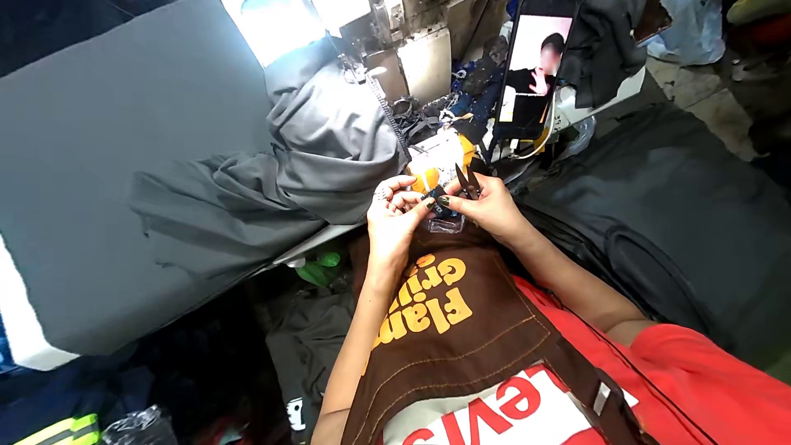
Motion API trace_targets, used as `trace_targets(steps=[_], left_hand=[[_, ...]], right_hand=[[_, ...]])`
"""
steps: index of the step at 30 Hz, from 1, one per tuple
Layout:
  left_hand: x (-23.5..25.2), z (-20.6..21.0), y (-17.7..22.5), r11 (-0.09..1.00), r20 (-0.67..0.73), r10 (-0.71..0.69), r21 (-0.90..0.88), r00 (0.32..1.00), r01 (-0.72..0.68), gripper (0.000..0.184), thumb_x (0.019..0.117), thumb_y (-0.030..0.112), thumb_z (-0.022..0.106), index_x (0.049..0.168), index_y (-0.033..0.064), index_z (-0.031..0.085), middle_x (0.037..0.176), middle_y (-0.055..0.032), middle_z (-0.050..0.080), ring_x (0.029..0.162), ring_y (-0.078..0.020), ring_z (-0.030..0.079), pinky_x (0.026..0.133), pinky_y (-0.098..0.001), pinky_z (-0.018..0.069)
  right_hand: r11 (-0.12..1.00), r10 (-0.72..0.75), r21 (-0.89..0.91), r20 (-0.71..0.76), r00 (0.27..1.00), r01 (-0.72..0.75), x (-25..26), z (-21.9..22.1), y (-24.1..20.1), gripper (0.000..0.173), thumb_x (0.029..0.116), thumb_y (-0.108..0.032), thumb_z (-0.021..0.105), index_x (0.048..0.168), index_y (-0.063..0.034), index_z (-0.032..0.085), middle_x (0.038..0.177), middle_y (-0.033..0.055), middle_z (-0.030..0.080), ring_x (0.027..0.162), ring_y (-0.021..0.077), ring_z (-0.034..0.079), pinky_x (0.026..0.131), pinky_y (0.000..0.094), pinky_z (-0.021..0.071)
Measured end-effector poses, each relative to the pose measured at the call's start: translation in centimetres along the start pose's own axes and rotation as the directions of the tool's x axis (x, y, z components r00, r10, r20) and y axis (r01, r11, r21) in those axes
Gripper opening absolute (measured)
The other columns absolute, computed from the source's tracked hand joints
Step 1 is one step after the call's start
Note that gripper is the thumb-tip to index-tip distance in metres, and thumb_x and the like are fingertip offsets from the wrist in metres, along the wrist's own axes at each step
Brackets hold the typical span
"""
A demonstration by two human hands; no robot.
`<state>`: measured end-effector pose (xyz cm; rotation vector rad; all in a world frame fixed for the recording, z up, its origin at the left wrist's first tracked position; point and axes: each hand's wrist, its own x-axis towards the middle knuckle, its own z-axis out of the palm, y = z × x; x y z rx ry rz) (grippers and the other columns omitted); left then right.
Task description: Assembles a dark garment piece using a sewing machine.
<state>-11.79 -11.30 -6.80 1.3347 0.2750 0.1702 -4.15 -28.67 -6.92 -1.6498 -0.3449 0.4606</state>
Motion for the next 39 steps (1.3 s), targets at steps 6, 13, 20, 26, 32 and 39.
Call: trace_targets(steps=[6,13,20,26,32,39], left_hand=[[0.0,0.3,0.2,0.996,-0.020,-0.036,-0.078,0.999,0.034,0.054,0.0853,-0.010,0.072,0.133,0.0076,0.053,0.093,-0.0054,0.072,0.073,-0.0139,0.071,0.066,-0.0284,0.0622],[-0.2,0.3,0.0,0.998,-0.029,0.068,0.008,0.997,-0.068,0.056,0.0850,-0.010,0.072,0.134,0.0073,0.052,0.095,-0.0051,0.070,0.074,-0.0135,0.069,0.067,-0.0290,0.0620],[-0.1,0.3,-0.1,0.990,-0.033,0.131,0.059,0.991,-0.129,0.060,0.0832,-0.013,0.072,0.135,0.0076,0.051,0.095,-0.0047,0.071,0.072,-0.0125,0.068,0.064,-0.0270,0.0609],[0.0,0.0,0.1,0.990,-0.040,0.135,0.057,0.990,-0.133,0.059,0.0835,-0.013,0.071,0.135,0.0078,0.051,0.096,-0.0046,0.071,0.074,-0.0127,0.069,0.066,-0.0277,0.0613],[0.1,0.0,-0.1,0.989,-0.033,0.134,0.068,0.990,-0.131,0.061,0.0821,-0.015,0.072,0.135,0.0070,0.051,0.096,-0.0046,0.071,0.074,-0.0125,0.069,0.065,-0.0272,0.0613],[0.6,0.0,0.1,0.994,-0.035,0.099,0.052,0.994,-0.097,0.056,0.0834,-0.012,0.073,0.132,0.0079,0.053,0.094,-0.0046,0.072,0.074,-0.0131,0.069,0.066,-0.0279,0.0613]], right_hand=[[0.999,0.035,0.036,-0.006,0.999,-0.034,0.4,0.3,-0.1,0.010,0.0890,-0.008,0.074,0.099,-0.0067,0.071,0.078,-0.0034,0.065,0.054,-0.0012,0.049,0.049,0.0159,0.0409],[0.997,0.048,0.063,-0.010,0.999,-0.047,0.5,0.6,0.2,0.009,0.0890,-0.008,0.073,0.097,-0.0064,0.070,0.076,-0.0029,0.063,0.056,-0.0003,0.049,0.050,0.0164,0.0411],[0.992,0.070,0.107,-0.001,0.998,-0.070,0.6,0.7,0.3,0.008,0.0936,-0.008,0.069,0.100,-0.0053,0.071,0.073,-0.0028,0.061,0.052,0.0006,0.046,0.048,0.0171,0.0401],[0.944,0.109,0.310,0.043,0.993,-0.117,1.0,-0.3,0.1,0.018,0.1053,-0.010,0.052,0.107,-0.0013,0.067,0.084,0.0007,0.073,0.045,-0.0038,0.042,0.043,0.0136,0.0361],[0.958,0.106,0.264,0.033,0.994,-0.111,0.8,0.0,-0.1,0.013,0.1011,-0.007,0.059,0.109,-0.0023,0.068,0.083,-0.0006,0.070,0.047,-0.0026,0.042,0.043,0.0141,0.0360],[0.994,0.027,0.101,0.023,0.999,-0.030,0.9,0.5,0.1,0.013,0.0923,-0.008,0.073,0.105,-0.0054,0.072,0.084,0.0004,0.069,0.059,0.0021,0.054,0.053,0.0184,0.0459]])
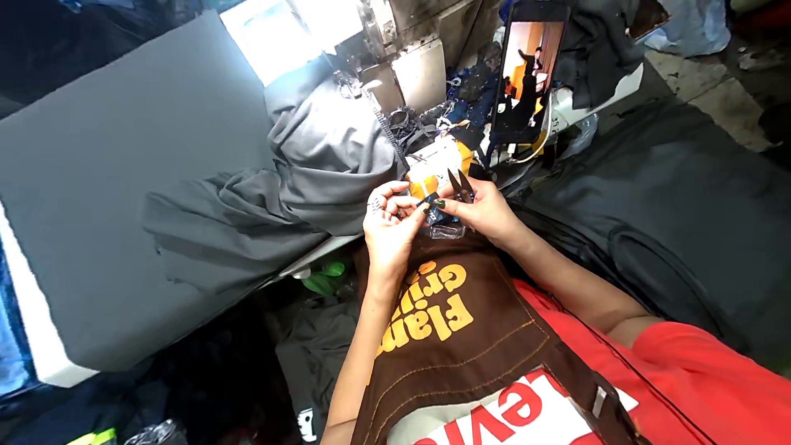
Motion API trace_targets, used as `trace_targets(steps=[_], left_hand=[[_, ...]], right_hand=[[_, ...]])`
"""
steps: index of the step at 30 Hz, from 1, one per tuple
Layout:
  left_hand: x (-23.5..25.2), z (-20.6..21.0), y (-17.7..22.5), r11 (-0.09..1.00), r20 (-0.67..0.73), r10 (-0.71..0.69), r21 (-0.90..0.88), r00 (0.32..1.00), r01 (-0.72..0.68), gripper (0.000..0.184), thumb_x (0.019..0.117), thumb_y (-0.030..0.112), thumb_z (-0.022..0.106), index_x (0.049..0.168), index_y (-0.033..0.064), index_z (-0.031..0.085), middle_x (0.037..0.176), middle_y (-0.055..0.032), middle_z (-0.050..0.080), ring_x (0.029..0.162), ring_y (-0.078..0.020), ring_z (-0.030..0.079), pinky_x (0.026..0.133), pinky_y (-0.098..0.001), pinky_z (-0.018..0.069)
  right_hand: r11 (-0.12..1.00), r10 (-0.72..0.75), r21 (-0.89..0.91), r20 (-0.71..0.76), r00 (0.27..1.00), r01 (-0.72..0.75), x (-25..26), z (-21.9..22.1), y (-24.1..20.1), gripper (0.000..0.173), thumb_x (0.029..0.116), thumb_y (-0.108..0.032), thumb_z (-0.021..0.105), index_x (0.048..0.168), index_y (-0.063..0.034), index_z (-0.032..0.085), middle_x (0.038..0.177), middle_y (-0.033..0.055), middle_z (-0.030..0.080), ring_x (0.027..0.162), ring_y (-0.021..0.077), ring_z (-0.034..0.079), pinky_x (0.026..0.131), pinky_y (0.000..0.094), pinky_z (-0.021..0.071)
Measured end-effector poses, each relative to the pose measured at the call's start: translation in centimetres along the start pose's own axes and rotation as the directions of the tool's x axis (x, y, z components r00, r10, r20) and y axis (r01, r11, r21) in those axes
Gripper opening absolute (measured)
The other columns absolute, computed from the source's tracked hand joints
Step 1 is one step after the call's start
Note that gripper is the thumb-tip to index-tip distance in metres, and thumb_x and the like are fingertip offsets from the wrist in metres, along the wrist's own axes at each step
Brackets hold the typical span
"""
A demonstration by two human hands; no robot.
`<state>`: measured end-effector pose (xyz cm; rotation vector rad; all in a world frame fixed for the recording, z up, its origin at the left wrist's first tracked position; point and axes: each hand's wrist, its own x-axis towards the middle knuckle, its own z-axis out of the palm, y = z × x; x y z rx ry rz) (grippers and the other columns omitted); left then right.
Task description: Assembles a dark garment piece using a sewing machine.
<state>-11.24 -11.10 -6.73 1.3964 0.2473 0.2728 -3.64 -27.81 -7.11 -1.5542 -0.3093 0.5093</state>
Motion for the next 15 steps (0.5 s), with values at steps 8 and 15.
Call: trace_targets(steps=[8,15], left_hand=[[0.3,0.4,-0.3,0.912,-0.003,0.248,0.338,0.969,-0.232,0.048,0.0800,-0.004,0.082,0.123,0.0012,0.061,0.109,-0.0043,0.071,0.096,-0.0123,0.071,0.084,-0.0297,0.0626],[0.2,0.5,-0.9,0.085,0.421,0.604,0.810,0.677,-0.580,0.012,0.0959,0.006,0.068,0.105,0.0048,0.076,0.117,-0.0127,0.072,0.119,-0.0303,0.063,0.105,-0.0445,0.0470]], right_hand=[[0.977,0.138,0.165,-0.020,0.990,-0.133,0.7,0.4,-0.3,0.008,0.0908,-0.005,0.073,0.097,-0.0038,0.069,0.066,0.0008,0.060,0.046,0.0029,0.044,0.044,0.0181,0.0389],[0.881,0.292,0.390,0.000,0.956,-0.269,2.1,1.1,-1.3,0.005,0.0931,-0.003,0.069,0.092,-0.0029,0.064,0.052,-0.0009,0.046,0.040,0.0039,0.040,0.041,0.0186,0.0368]])
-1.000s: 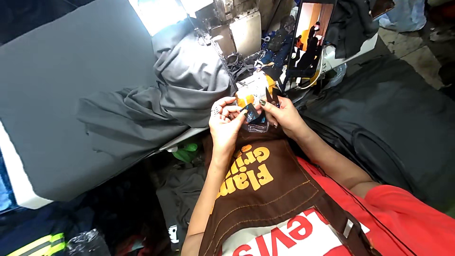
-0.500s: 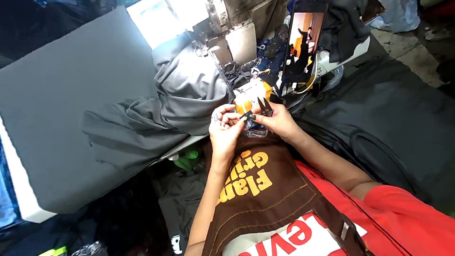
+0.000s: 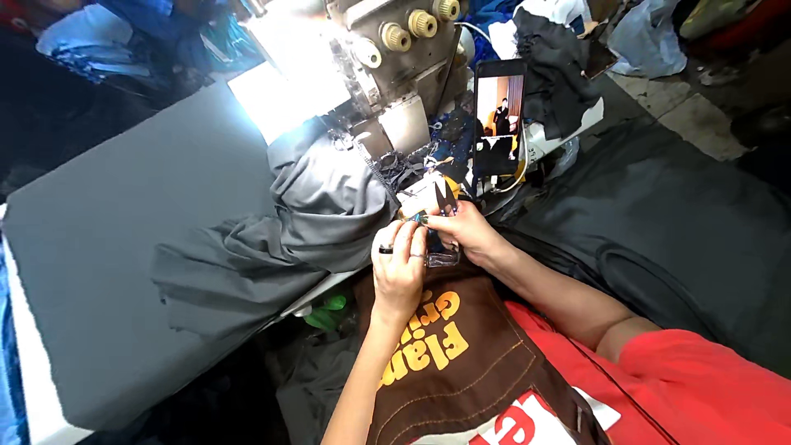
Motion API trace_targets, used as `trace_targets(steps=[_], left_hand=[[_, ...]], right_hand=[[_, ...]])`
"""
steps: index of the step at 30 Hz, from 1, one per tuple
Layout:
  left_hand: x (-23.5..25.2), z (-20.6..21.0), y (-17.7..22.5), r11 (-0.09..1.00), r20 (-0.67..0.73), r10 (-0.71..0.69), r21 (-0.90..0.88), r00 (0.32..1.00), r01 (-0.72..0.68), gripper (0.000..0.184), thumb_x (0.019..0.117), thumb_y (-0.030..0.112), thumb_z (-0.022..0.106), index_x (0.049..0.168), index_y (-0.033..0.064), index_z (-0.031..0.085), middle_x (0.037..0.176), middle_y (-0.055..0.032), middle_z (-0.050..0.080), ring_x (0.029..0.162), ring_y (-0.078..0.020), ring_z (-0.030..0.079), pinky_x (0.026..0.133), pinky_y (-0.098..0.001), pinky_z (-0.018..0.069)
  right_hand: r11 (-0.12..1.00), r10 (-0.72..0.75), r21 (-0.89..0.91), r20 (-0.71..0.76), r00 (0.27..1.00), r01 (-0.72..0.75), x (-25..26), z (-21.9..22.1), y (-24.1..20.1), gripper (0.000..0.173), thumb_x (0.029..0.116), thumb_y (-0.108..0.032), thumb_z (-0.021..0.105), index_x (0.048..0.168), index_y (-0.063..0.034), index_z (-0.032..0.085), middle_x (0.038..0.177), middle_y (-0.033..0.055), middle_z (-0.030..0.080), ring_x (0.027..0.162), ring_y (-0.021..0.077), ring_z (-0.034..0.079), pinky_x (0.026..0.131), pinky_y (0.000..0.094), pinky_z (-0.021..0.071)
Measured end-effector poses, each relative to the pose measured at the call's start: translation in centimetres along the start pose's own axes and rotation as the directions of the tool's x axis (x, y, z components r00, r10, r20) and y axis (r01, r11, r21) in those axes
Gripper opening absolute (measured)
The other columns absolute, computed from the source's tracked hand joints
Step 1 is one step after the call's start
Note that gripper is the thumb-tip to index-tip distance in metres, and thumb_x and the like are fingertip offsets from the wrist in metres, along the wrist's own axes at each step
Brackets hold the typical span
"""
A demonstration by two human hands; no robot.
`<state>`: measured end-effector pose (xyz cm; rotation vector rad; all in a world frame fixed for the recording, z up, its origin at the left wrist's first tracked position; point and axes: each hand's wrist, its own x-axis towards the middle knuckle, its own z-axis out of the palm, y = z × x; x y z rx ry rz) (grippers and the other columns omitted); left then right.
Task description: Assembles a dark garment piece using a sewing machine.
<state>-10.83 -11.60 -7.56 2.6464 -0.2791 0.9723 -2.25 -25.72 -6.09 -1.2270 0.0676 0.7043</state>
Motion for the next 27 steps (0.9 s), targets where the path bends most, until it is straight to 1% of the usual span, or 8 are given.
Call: trace_targets(steps=[5,8,11,13,16,21,24,27], left_hand=[[-0.1,0.0,-0.3,1.000,-0.047,-0.023,-0.003,0.999,0.023,0.009,0.0930,0.003,0.069,0.099,0.0035,0.076,0.110,-0.0126,0.074,0.112,-0.0286,0.066,0.101,-0.0416,0.0495],[0.8,-0.8,-1.4,0.991,-0.096,-0.091,-0.103,0.991,0.081,0.008,0.0909,0.004,0.072,0.096,0.0029,0.078,0.108,-0.0129,0.075,0.110,-0.0269,0.069,0.099,-0.0400,0.0541],[3.3,-3.0,-2.8,0.963,-0.195,-0.226,-0.194,0.954,0.188,0.012,0.0888,0.003,0.074,0.100,0.0017,0.078,0.107,-0.0136,0.076,0.106,-0.0223,0.071,0.093,-0.0361,0.0567],[5.2,-4.4,-4.2,0.929,-0.229,-0.333,-0.245,0.915,0.277,0.012,0.0883,0.002,0.074,0.100,0.0021,0.077,0.108,-0.0111,0.075,0.107,-0.0184,0.070,0.092,-0.0345,0.0574],[8.0,-4.6,-6.6,0.887,-0.319,-0.403,-0.368,0.858,0.280,0.012,0.0861,-0.004,0.074,0.097,-0.0030,0.074,0.105,-0.0113,0.075,0.103,-0.0154,0.071,0.090,-0.0301,0.0598],[9.8,-3.1,-8.5,0.993,-0.241,-0.114,-0.010,0.964,0.114,0.012,0.0926,0.007,0.072,0.098,0.0009,0.080,0.099,-0.0170,0.077,0.096,-0.0266,0.072,0.086,-0.0386,0.0531],[9.2,-1.9,-9.0,0.980,-0.065,0.113,0.169,0.992,-0.101,0.014,0.0966,0.006,0.065,0.100,0.0007,0.078,0.097,-0.0169,0.076,0.090,-0.0309,0.073,0.079,-0.0423,0.0566],[8.5,-1.6,-9.5,0.968,0.014,0.162,0.192,0.987,-0.162,0.018,0.0971,0.004,0.061,0.103,0.0004,0.078,0.100,-0.0170,0.076,0.091,-0.0313,0.073,0.080,-0.0417,0.0553]], right_hand=[[0.999,0.052,0.013,0.018,0.998,-0.053,0.1,0.9,-0.2,0.005,0.0956,-0.004,0.065,0.092,-0.0026,0.062,0.052,-0.0010,0.045,0.040,0.0040,0.039,0.042,0.0182,0.0372],[0.971,-0.130,-0.201,0.000,0.991,0.128,1.0,1.2,-0.1,0.009,0.0999,-0.007,0.063,0.107,-0.0016,0.064,0.063,-0.0020,0.052,0.045,0.0025,0.042,0.045,0.0177,0.0393],[0.786,-0.441,-0.430,0.114,0.890,0.444,3.3,1.2,-0.5,0.030,0.0974,-0.005,0.063,0.128,-0.0067,0.066,0.119,0.0051,0.069,0.092,0.0070,0.065,0.078,0.0252,0.0560],[0.785,-0.451,-0.373,0.206,0.869,0.496,5.1,1.5,-1.0,0.043,0.0957,-0.002,0.064,0.138,-0.0030,0.059,0.131,0.0096,0.067,0.110,0.0094,0.066,0.092,0.0268,0.0564],[0.864,-0.344,-0.300,0.234,0.909,0.404,5.5,2.0,-1.0,0.032,0.0958,-0.003,0.066,0.128,-0.0045,0.065,0.092,0.0023,0.068,0.060,0.0022,0.052,0.050,0.0177,0.0426],[0.869,-0.287,-0.336,0.257,0.923,0.364,4.6,0.8,-0.1,0.012,0.0948,-0.005,0.069,0.107,-0.0032,0.070,0.077,0.0002,0.066,0.056,0.0023,0.053,0.051,0.0192,0.0465],[0.889,-0.256,-0.328,0.221,0.941,0.319,4.0,0.4,-0.1,0.011,0.0943,-0.004,0.069,0.105,-0.0050,0.069,0.073,-0.0020,0.063,0.052,0.0009,0.049,0.049,0.0175,0.0435],[0.886,-0.247,-0.345,0.217,0.944,0.311,4.0,0.4,-0.2,0.011,0.0943,-0.004,0.069,0.106,-0.0050,0.069,0.075,-0.0013,0.063,0.054,0.0018,0.050,0.051,0.0185,0.0442]])
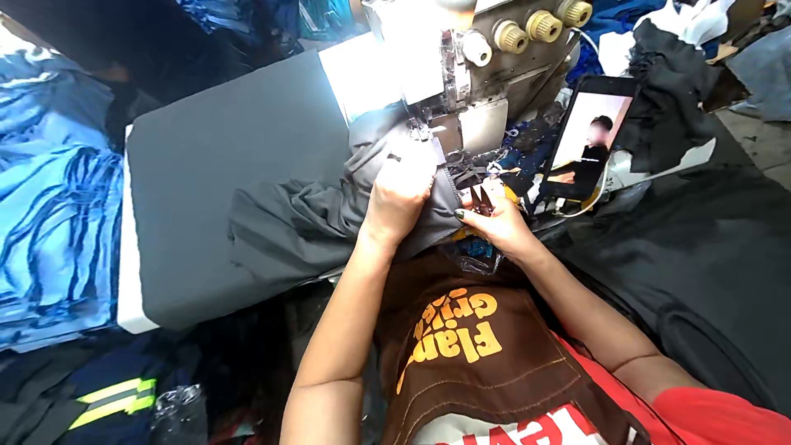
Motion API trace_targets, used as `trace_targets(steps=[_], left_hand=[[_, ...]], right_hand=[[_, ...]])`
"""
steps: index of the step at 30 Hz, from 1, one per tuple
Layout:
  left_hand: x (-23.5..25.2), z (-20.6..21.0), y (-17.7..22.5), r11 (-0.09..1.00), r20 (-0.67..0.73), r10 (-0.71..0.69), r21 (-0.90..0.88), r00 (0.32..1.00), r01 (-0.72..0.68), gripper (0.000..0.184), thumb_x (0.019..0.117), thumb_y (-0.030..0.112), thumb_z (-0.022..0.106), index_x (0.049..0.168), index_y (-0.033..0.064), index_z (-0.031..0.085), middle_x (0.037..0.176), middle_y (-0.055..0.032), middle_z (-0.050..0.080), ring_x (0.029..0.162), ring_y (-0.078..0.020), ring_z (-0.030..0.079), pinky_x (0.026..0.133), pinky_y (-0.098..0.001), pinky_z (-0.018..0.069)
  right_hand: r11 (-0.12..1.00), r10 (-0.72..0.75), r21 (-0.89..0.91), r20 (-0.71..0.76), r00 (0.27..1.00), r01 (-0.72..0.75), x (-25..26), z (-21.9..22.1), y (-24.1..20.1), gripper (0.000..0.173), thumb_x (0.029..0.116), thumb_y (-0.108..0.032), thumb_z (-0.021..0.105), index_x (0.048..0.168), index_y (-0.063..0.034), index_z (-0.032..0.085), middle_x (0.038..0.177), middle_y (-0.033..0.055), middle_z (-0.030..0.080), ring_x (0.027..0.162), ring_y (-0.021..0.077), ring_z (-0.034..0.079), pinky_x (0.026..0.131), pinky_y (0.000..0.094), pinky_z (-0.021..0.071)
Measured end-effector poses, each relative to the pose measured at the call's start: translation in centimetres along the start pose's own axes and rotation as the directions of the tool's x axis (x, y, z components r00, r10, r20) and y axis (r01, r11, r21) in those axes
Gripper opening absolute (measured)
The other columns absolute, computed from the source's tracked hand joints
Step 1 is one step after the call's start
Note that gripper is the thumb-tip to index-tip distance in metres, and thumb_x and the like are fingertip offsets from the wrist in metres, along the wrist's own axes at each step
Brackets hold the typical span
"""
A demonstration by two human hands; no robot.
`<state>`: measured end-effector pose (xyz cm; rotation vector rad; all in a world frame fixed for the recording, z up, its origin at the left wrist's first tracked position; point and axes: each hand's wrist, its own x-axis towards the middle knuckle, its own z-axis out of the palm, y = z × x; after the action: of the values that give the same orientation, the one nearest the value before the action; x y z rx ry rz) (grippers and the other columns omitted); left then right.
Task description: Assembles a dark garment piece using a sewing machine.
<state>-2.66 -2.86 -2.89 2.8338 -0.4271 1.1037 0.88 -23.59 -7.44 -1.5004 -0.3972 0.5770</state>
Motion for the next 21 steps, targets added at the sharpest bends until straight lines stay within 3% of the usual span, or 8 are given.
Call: trace_targets(steps=[12,17,21], left_hand=[[1.1,-0.7,-1.1,0.999,0.013,0.025,-0.024,1.000,-0.025,0.016,0.0974,0.001,0.061,0.102,-0.0021,0.076,0.102,-0.0190,0.076,0.094,-0.0324,0.073,0.082,-0.0421,0.0554],[1.2,-0.8,0.2,0.999,0.006,-0.031,0.030,0.999,0.031,0.016,0.0948,-0.002,0.062,0.099,-0.0027,0.077,0.094,-0.0193,0.076,0.085,-0.0339,0.073,0.076,-0.0432,0.0558],[1.6,-1.1,0.9,0.995,0.019,-0.096,0.000,0.995,0.096,0.016,0.0944,-0.005,0.060,0.098,-0.0041,0.075,0.095,-0.0204,0.075,0.087,-0.0341,0.073,0.077,-0.0422,0.0570]], right_hand=[[0.998,-0.055,0.013,0.018,0.998,0.055,0.4,0.4,0.4,0.012,0.0941,-0.002,0.068,0.106,-0.0027,0.070,0.074,-0.0025,0.064,0.054,-0.0006,0.049,0.051,0.0164,0.0440],[0.999,-0.039,0.015,0.017,0.999,0.039,0.5,0.4,0.6,0.012,0.0939,-0.003,0.069,0.106,-0.0029,0.071,0.074,-0.0017,0.064,0.055,-0.0001,0.050,0.052,0.0166,0.0442],[0.999,-0.046,0.005,0.019,0.999,0.046,0.5,0.2,0.4,0.013,0.0940,-0.003,0.069,0.106,-0.0031,0.071,0.076,-0.0015,0.065,0.057,0.0002,0.052,0.053,0.0173,0.0459]])
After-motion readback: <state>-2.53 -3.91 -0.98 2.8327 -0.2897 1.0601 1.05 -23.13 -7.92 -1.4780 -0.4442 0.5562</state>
